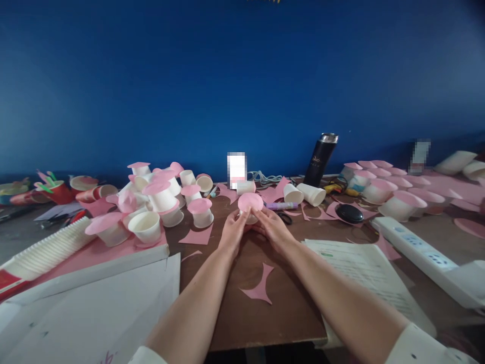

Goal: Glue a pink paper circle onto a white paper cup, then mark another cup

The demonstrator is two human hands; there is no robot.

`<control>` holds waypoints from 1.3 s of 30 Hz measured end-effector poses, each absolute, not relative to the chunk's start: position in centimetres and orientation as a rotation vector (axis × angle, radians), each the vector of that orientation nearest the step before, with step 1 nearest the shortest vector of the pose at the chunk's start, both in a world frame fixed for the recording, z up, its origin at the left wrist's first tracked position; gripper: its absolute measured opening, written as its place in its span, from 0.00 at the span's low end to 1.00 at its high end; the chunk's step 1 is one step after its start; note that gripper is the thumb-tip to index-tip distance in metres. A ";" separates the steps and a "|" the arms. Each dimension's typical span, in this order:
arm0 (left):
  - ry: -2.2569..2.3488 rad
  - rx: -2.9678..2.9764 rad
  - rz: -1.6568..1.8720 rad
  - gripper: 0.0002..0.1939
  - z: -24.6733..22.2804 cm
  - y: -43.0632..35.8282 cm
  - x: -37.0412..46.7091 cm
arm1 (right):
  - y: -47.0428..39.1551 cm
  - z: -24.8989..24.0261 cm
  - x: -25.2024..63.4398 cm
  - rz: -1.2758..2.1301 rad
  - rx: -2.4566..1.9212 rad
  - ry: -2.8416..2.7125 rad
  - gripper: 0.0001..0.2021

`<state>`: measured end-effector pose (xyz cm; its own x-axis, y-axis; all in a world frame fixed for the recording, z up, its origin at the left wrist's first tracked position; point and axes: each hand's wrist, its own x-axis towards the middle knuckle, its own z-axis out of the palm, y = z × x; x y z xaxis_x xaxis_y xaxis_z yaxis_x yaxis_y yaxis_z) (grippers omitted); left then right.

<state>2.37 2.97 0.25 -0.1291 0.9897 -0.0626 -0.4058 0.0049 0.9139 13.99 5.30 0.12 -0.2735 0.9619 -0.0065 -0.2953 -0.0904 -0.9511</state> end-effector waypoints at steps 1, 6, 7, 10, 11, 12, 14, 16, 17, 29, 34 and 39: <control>1.004 0.834 1.447 0.26 0.3 3.0 2.3 | 5.3 0.2 14.0 1.590 -0.861 -1.140 0.21; 1.006 0.832 1.436 0.25 0.3 2.8 2.2 | 5.1 0.3 14.2 1.638 -0.806 -1.143 0.19; 1.003 0.819 1.434 0.24 0.3 2.7 2.2 | 5.0 0.2 14.2 1.640 -0.800 -1.143 0.19; 0.992 0.798 1.432 0.24 0.4 2.5 2.2 | 4.9 0.2 14.3 1.649 -0.787 -1.144 0.17; 0.995 0.796 1.431 0.24 0.4 2.5 2.2 | 4.8 0.2 14.3 1.651 -0.782 -1.145 0.17; 0.998 0.799 1.426 0.24 0.4 2.4 2.2 | 4.8 0.2 14.3 1.653 -0.773 -1.145 0.17; 1.005 0.814 1.409 0.25 0.6 2.2 2.3 | 4.6 0.3 14.5 1.654 -0.768 -1.137 0.17; 1.008 0.834 1.390 0.25 0.8 2.1 2.4 | 4.5 0.6 14.7 1.645 -0.793 -1.113 0.18; 1.011 0.843 1.381 0.25 0.9 2.0 2.4 | 4.5 0.7 14.8 1.635 -0.812 -1.098 0.18; 0.877 0.839 1.383 0.23 0.5 2.1 2.4 | 4.0 0.7 14.9 1.608 -0.851 -1.099 0.23; 0.874 0.832 1.395 0.21 0.8 1.8 2.8 | 4.0 0.5 14.9 1.605 -0.836 -1.104 0.20; 0.910 0.795 1.392 0.19 0.8 1.8 2.6 | 4.1 0.4 15.0 1.598 -0.833 -1.078 0.17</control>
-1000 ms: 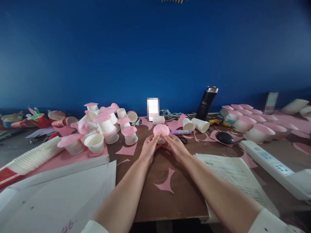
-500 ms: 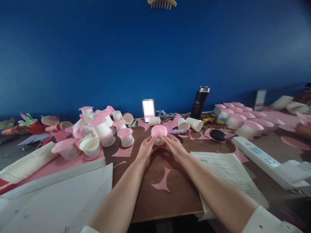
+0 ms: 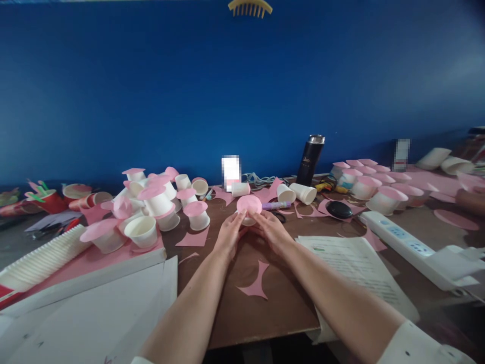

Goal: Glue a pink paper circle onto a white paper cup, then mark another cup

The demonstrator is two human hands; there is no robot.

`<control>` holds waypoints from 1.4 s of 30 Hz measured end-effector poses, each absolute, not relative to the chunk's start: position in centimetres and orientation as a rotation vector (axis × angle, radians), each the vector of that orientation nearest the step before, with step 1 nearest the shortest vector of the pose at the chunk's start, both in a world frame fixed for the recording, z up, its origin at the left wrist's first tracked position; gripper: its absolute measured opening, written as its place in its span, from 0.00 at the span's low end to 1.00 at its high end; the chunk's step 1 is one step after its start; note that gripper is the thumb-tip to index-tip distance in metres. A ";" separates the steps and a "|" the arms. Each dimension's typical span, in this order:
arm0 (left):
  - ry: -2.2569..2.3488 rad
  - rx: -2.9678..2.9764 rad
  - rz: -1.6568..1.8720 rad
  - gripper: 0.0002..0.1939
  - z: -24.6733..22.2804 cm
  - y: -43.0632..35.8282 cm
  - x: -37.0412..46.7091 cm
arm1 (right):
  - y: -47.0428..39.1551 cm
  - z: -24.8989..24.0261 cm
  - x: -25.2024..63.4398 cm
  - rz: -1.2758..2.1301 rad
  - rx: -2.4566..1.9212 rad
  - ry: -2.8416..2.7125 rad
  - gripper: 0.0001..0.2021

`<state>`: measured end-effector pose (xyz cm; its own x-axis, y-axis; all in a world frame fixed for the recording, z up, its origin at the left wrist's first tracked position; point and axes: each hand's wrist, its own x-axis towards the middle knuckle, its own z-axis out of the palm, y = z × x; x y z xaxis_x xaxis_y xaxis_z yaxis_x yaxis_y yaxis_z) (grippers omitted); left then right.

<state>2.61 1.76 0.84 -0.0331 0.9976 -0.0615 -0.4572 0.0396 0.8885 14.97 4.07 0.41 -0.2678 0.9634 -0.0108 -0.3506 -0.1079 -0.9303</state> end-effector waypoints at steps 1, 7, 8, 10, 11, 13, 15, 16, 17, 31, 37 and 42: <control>0.892 0.793 1.393 0.19 0.8 1.8 2.5 | 4.0 0.4 15.0 1.603 -0.821 -1.080 0.16; 0.797 0.753 1.425 0.16 0.5 2.1 2.3 | 3.9 0.5 14.9 1.619 -0.748 -1.104 0.18; 0.799 0.742 1.432 0.16 0.5 2.0 2.4 | 3.9 0.4 14.9 1.622 -0.739 -1.104 0.18; 0.810 0.728 1.434 0.16 0.7 2.0 2.5 | 3.9 0.4 14.9 1.624 -0.731 -1.100 0.19; 0.813 0.725 1.427 0.16 0.7 2.0 2.6 | 3.9 0.4 14.9 1.624 -0.736 -1.097 0.19; 0.818 0.719 1.414 0.16 0.8 1.9 2.7 | 4.0 0.3 14.9 1.620 -0.750 -1.090 0.18; 0.815 0.717 1.409 0.15 0.8 1.8 2.6 | 4.0 0.3 14.9 1.611 -0.762 -1.090 0.16; 0.816 0.718 1.407 0.15 0.8 1.8 2.6 | 4.1 0.3 14.9 1.606 -0.764 -1.092 0.16; 0.824 0.716 1.407 0.16 0.7 1.8 2.6 | 4.1 0.3 15.0 1.602 -0.763 -1.095 0.15; 0.856 0.714 1.428 0.15 1.1 1.8 2.8 | 3.4 1.1 14.8 1.582 -0.736 -1.103 0.15; 0.848 0.721 1.410 0.15 1.0 1.7 2.8 | 3.5 0.8 14.9 1.596 -0.749 -1.115 0.14; 0.858 0.728 1.379 0.18 1.0 1.6 2.6 | 3.7 0.8 14.9 1.604 -0.750 -1.108 0.13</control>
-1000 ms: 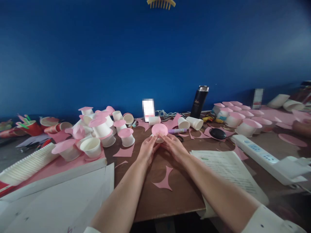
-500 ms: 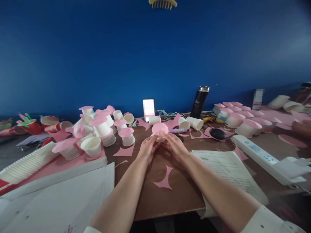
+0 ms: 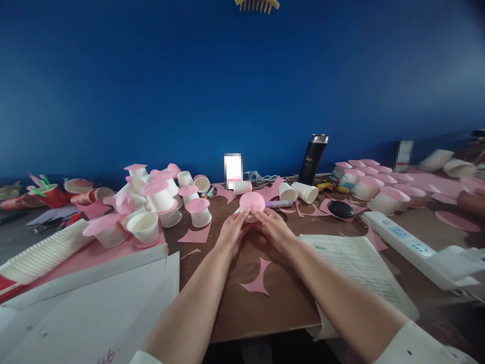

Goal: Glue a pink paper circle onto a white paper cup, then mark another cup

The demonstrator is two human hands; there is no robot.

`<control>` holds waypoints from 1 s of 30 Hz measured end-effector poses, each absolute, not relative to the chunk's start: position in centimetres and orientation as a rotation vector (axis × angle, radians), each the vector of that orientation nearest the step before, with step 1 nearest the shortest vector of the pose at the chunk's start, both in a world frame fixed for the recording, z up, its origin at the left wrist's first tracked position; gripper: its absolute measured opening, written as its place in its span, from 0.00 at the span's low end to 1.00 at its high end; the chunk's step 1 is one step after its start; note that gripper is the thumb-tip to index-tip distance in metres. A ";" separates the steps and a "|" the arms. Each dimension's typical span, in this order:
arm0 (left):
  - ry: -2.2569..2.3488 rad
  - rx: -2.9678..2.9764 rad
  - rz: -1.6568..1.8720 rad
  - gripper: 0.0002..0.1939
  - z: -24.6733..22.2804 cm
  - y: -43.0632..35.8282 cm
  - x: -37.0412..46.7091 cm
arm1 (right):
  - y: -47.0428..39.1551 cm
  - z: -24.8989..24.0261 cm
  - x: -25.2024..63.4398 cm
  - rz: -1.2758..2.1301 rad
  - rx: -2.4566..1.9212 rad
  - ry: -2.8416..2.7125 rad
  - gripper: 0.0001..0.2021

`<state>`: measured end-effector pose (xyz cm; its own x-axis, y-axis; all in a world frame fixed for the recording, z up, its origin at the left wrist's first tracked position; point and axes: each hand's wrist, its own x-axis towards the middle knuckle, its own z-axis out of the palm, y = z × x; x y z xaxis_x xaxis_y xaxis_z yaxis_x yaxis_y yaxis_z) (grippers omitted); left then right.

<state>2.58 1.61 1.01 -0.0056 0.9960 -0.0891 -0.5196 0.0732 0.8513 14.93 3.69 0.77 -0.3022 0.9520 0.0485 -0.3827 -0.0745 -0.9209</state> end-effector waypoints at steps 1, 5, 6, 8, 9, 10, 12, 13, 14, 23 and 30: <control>0.871 0.725 1.370 0.18 1.0 1.6 2.5 | 3.7 0.8 14.9 1.605 -0.748 -1.107 0.13; 0.930 0.681 1.343 0.19 1.0 1.6 2.3 | 3.7 0.9 15.0 1.617 -0.779 -1.101 0.13; 0.935 0.665 1.342 0.20 1.0 1.7 2.3 | 3.7 1.0 15.0 1.619 -0.789 -1.094 0.13; 0.924 0.642 1.347 0.20 1.0 1.7 2.2 | 3.7 1.1 15.1 1.620 -0.795 -1.079 0.13; 0.911 0.639 1.351 0.20 0.9 1.8 2.2 | 3.6 1.1 15.2 1.619 -0.789 -1.073 0.13; 0.896 0.639 1.353 0.20 0.9 1.9 2.1 | 3.6 1.2 15.2 1.619 -0.780 -1.069 0.14; 0.874 0.644 1.359 0.19 0.9 1.9 2.1 | 3.5 1.3 15.2 1.620 -0.766 -1.066 0.14; 0.870 0.649 1.360 0.19 0.8 1.9 2.1 | 3.5 1.3 15.2 1.622 -0.763 -1.066 0.14; 0.872 0.655 1.361 0.19 0.8 1.9 2.1 | 3.5 1.3 15.1 1.625 -0.759 -1.068 0.14; 0.927 0.667 1.340 0.21 0.9 1.9 2.2 | 3.7 0.9 15.2 1.655 -0.741 -1.068 0.14; 0.898 0.634 1.382 0.19 1.0 1.9 2.3 | 3.5 0.9 15.2 1.636 -0.781 -1.098 0.15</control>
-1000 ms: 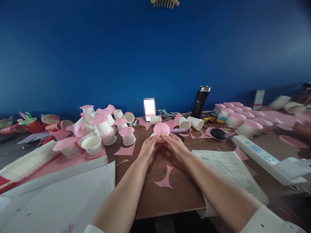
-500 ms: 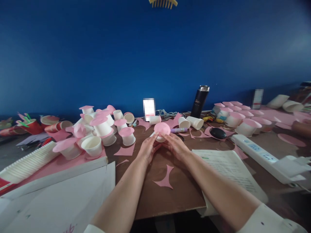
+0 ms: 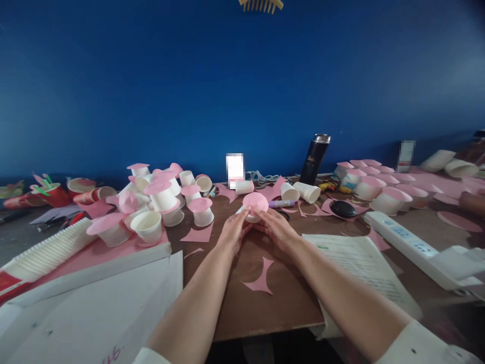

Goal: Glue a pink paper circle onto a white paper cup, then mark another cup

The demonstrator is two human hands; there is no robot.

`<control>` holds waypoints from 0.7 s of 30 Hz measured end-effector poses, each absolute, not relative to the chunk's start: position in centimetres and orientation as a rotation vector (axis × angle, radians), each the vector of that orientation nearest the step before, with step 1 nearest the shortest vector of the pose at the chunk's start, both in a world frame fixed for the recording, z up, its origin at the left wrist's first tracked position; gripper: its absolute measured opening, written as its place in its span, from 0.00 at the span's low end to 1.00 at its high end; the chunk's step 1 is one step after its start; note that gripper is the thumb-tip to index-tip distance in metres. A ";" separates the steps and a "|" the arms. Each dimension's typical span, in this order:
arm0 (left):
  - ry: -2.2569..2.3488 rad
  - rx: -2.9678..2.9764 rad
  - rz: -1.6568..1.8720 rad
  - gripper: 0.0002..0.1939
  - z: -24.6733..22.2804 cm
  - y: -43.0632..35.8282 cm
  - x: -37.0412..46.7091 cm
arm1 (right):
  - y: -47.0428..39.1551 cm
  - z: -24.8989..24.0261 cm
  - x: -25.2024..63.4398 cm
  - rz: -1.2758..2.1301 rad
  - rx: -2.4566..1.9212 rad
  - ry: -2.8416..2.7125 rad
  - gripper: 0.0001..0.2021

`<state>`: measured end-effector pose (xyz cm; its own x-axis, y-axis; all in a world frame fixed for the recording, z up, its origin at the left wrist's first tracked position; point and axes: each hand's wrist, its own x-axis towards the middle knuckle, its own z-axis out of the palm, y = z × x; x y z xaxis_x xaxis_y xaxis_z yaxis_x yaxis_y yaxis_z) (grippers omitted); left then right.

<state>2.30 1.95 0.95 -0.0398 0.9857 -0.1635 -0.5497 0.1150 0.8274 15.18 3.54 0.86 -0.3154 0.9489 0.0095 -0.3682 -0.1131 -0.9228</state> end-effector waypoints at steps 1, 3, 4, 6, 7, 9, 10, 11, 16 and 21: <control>0.898 0.629 1.383 0.18 1.0 1.9 2.4 | 3.5 0.9 15.1 1.630 -0.778 -1.104 0.15; 0.906 0.628 1.373 0.18 1.1 1.9 2.4 | 3.5 1.1 15.0 1.613 -0.785 -1.116 0.16; 0.912 0.630 1.366 0.18 1.1 1.9 2.5 | 3.5 1.1 15.0 1.607 -0.791 -1.123 0.16; 0.911 0.645 1.352 0.19 1.1 1.9 2.5 | 3.5 1.2 15.0 1.601 -0.797 -1.133 0.17; 0.910 0.655 1.346 0.19 1.1 1.9 2.5 | 3.5 1.3 15.0 1.598 -0.798 -1.137 0.17; 0.924 0.675 1.332 0.21 1.2 1.8 2.4 | 3.5 1.3 15.0 1.589 -0.794 -1.147 0.17; 0.934 0.684 1.325 0.21 1.2 1.8 2.4 | 3.5 1.3 15.1 1.586 -0.790 -1.152 0.17; 0.939 0.690 1.321 0.21 1.2 1.7 2.3 | 3.4 1.3 15.1 1.589 -0.784 -1.158 0.17; 0.875 0.691 1.363 0.17 1.3 1.7 2.3 | 3.2 1.3 14.9 1.611 -0.738 -1.162 0.16; 0.873 0.652 1.401 0.15 1.2 1.9 2.5 | 3.4 1.0 14.7 1.642 -0.719 -1.132 0.16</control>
